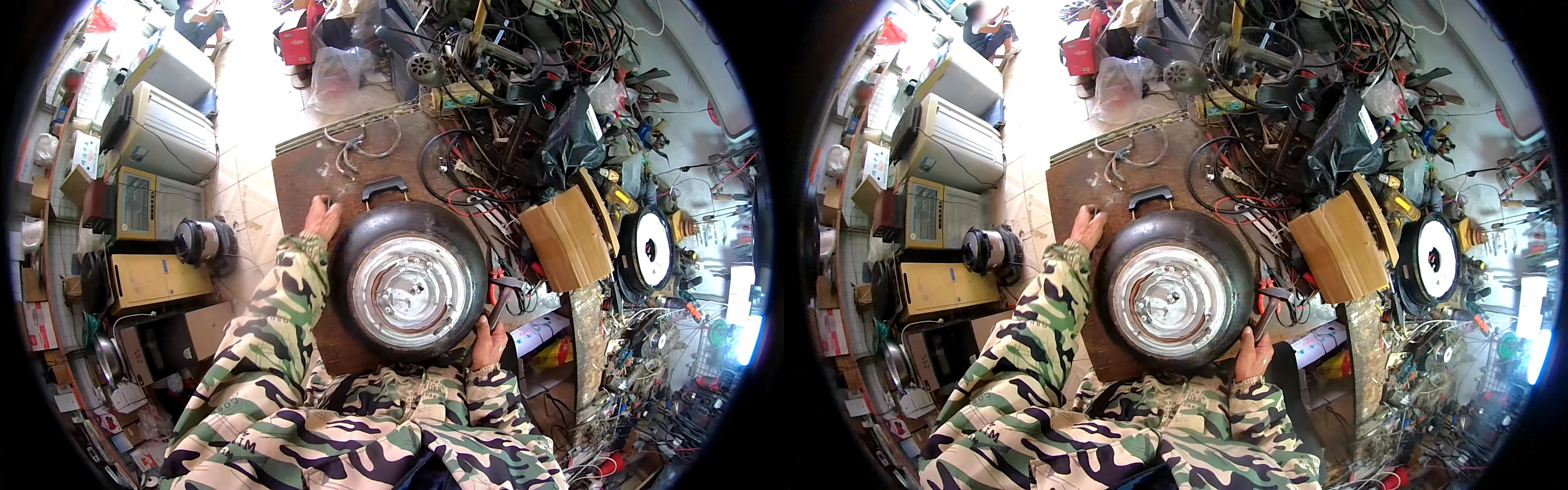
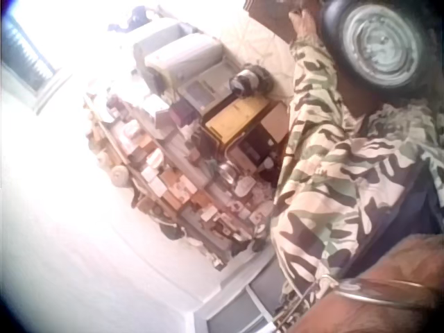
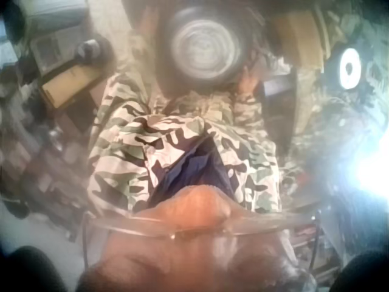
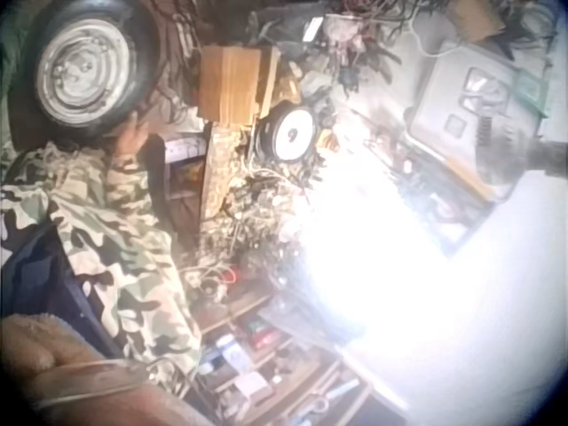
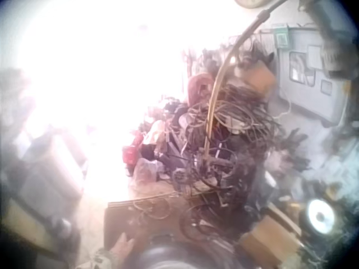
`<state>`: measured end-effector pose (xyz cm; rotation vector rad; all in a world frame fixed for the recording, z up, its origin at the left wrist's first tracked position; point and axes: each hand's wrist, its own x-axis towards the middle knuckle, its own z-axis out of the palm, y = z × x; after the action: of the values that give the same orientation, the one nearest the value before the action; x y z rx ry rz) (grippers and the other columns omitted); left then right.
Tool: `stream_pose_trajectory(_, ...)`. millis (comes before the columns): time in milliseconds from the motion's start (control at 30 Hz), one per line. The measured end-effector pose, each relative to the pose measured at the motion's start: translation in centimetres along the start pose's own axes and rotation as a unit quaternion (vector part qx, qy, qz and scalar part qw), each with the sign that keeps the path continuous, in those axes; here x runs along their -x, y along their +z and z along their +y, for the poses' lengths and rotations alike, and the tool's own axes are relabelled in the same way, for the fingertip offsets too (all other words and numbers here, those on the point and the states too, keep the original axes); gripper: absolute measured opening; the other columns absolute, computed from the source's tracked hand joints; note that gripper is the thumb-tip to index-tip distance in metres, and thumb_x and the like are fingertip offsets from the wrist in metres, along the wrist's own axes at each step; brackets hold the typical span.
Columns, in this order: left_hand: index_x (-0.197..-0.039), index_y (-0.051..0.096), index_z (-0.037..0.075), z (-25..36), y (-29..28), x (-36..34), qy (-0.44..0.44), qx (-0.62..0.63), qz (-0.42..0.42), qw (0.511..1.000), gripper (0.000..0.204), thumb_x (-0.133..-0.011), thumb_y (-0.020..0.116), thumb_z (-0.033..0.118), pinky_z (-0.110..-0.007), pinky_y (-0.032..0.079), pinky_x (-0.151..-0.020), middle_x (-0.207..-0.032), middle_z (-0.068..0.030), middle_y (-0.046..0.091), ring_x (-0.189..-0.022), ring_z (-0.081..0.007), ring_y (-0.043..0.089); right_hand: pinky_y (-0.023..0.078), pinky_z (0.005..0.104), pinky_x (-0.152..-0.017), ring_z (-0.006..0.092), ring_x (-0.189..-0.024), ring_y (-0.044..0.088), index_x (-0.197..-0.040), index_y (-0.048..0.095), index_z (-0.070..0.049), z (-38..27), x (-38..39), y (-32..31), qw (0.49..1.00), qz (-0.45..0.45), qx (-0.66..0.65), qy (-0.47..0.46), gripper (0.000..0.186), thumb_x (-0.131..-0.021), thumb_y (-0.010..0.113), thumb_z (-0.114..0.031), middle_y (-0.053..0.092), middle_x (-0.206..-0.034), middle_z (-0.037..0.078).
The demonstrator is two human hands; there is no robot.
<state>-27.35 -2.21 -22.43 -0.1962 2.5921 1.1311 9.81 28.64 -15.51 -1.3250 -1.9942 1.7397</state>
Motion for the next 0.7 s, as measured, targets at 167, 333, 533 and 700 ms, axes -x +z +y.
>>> stream_pose_trajectory(167, -0.124, 0.069, -0.011, 11.9, 1.7, 0.3, -0.110, -0.176, -0.093, 0.974, 0.082, -0.080, 0.085, 0.056, -0.046, 0.054, -0.104, -0.126, -0.0338, 0.070, -0.123, -0.0437, 0.068, 0.051, 0.0357, -0.076, 0.0157, -0.083, 0.060, -0.119, 0.069, 0.008, -0.9, 0.3, 0.2, 1.000, 0.008, -0.002, 0.019, 0.032, -0.105, 0.066, -0.021, 0.070, -0.092, 0.007)
stream_pose_trajectory(333, -0.116, 0.073, -0.006, 9.7, 3.1, -0.8, -0.055, -0.247, -0.079, 0.964, 0.063, -0.079, 0.085, 0.044, -0.048, 0.056, -0.103, -0.122, -0.0307, 0.073, -0.119, -0.0446, 0.069, 0.051, 0.0365, -0.077, 0.0166, -0.083, 0.060, -0.116, 0.069, 0.007, 0.6, 0.5, 0.1, 1.000, -0.005, -0.020, 0.000, 0.031, -0.106, 0.064, -0.021, 0.071, -0.093, 0.008)
stream_pose_trajectory(533, -0.103, 0.077, -0.007, 4.3, -1.1, 2.9, -0.115, -0.181, -0.033, 0.976, 0.056, -0.074, 0.083, 0.041, -0.046, 0.058, -0.095, -0.106, -0.0291, 0.077, -0.104, -0.0403, 0.076, 0.052, 0.0368, -0.087, 0.0189, -0.094, 0.064, -0.125, 0.067, 0.007, -2.6, 1.2, 2.0, 0.999, -0.029, -0.025, -0.026, 0.034, -0.107, 0.063, -0.021, 0.073, -0.105, 0.013)
stream_pose_trajectory(700, -0.088, 0.077, -0.003, -4.9, -3.1, 5.3, -0.118, -0.031, 0.032, 0.992, 0.048, -0.073, 0.090, 0.041, -0.041, 0.058, -0.077, -0.082, -0.0175, 0.077, -0.077, -0.0279, 0.075, 0.050, 0.0431, -0.102, 0.0354, -0.114, 0.068, -0.136, 0.063, 0.007, -4.4, -0.7, 3.8, 0.993, -0.072, 0.079, -0.044, 0.043, -0.105, 0.063, -0.023, 0.071, -0.123, 0.025)
